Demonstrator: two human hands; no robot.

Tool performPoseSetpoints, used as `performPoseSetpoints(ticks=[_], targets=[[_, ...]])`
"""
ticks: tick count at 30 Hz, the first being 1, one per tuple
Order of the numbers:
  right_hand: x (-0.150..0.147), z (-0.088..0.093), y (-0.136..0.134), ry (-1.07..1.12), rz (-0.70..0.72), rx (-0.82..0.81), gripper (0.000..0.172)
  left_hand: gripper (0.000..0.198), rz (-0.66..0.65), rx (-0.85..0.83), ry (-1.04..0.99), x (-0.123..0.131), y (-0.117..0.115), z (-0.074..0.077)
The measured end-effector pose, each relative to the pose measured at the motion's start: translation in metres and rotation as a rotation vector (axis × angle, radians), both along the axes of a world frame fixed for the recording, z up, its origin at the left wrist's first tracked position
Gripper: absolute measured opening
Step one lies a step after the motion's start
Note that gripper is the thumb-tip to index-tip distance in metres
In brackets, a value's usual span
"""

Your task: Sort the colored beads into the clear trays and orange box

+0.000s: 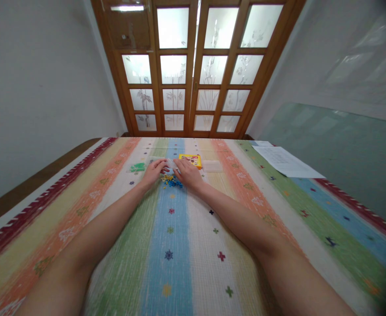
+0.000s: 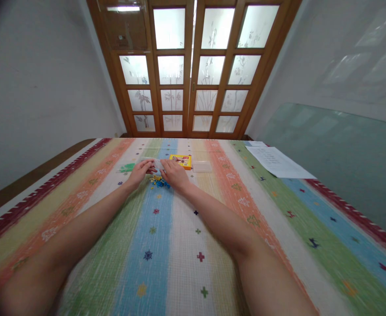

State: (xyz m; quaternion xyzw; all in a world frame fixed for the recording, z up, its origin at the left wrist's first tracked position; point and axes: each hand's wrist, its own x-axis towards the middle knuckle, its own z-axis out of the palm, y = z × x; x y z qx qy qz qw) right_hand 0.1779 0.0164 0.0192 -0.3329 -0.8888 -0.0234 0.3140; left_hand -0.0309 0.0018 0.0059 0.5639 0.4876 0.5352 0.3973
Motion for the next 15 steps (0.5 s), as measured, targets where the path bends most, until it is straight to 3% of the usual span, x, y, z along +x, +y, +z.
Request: performPoseSetpoints(ticks=[4, 9, 15], targets=[[-0.003, -0.003, 0.01, -0.021, -0.067, -0.066, 0.041, 0.036, 0.068, 0.059, 0.107, -0.01, 0.003, -0.001], [-0.007, -0.006, 0.023, -0.078, -0.138, -0.096, 0.037, 0.027, 0.27, 0.213, 0.514, -0.032, 0.007, -0.005], [-0.025, -0.005, 0.038, -0.179, -0.095, -0.041, 0.032, 0.04, 0.409, 0.23, 0.876, -0.067, 0.011, -0.015]])
